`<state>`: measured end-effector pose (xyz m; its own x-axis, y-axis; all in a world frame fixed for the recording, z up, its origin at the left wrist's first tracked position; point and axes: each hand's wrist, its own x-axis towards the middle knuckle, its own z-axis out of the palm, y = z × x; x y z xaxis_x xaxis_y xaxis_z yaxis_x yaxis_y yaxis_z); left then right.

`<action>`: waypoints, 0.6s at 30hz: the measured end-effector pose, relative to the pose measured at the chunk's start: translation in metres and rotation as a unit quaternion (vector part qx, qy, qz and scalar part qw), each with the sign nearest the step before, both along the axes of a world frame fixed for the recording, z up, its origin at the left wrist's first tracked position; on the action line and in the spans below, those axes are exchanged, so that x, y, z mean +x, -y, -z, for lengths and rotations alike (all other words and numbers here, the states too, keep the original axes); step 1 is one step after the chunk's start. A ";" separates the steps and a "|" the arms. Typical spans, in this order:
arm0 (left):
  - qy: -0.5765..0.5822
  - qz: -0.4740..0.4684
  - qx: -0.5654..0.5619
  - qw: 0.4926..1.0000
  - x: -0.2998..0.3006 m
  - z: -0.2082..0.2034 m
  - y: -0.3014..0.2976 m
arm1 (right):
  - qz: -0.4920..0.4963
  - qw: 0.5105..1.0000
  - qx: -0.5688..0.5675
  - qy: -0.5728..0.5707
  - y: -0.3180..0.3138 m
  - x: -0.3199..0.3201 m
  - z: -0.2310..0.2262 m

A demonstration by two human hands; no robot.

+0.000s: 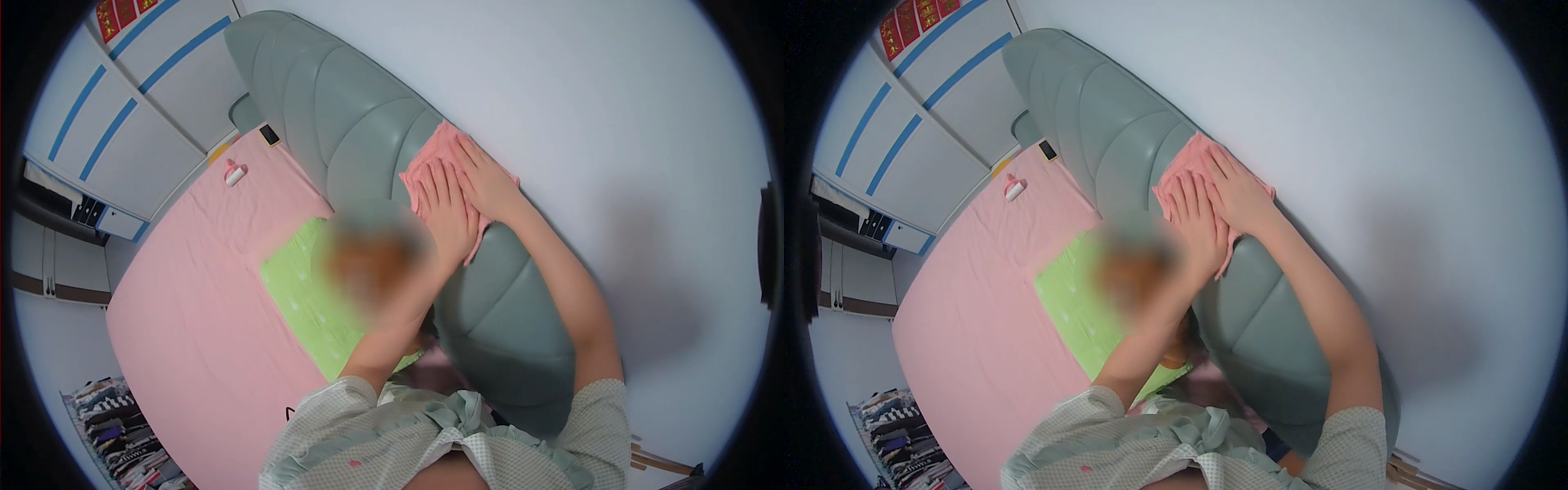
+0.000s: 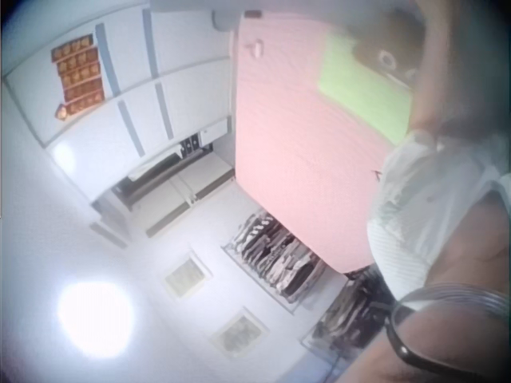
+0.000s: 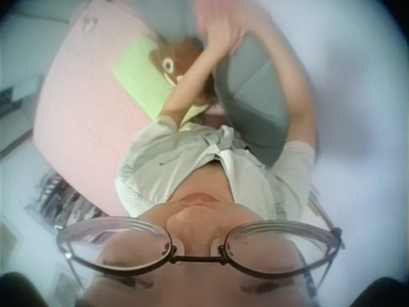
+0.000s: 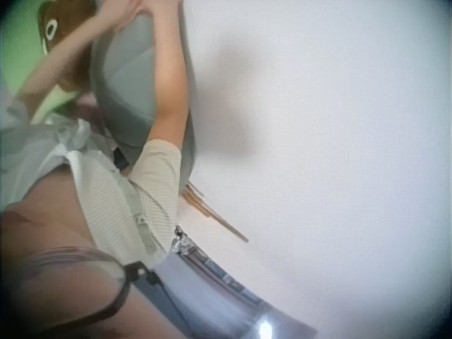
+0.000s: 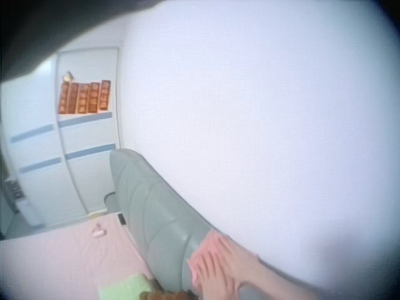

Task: The person uses a lint roller on a bedsheet, then washes a pink cloth in a basin of water and uses it to wipe the headboard of the bed and a plastic storage container.

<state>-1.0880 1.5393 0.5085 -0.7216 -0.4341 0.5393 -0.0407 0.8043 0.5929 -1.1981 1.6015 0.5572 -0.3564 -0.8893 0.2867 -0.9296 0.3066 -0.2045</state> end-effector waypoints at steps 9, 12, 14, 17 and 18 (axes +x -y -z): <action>-0.047 -0.057 0.046 0.996 -0.035 0.019 0.073 | -0.087 0.977 -0.004 -0.197 0.091 -0.031 0.006; -0.058 -0.066 0.065 0.994 -0.035 0.020 0.070 | -0.096 0.963 -0.017 -0.249 0.095 -0.035 0.013; -0.074 -0.085 0.070 0.991 -0.031 0.023 0.070 | -0.096 0.967 -0.038 -0.234 0.097 -0.026 0.016; -0.086 -0.084 0.138 0.983 -0.027 0.018 0.058 | -0.046 0.987 -0.066 -0.141 0.094 -0.015 0.012; -0.088 -0.086 0.139 0.983 -0.023 0.022 0.053 | -0.043 0.983 -0.037 -0.175 0.091 -0.008 0.014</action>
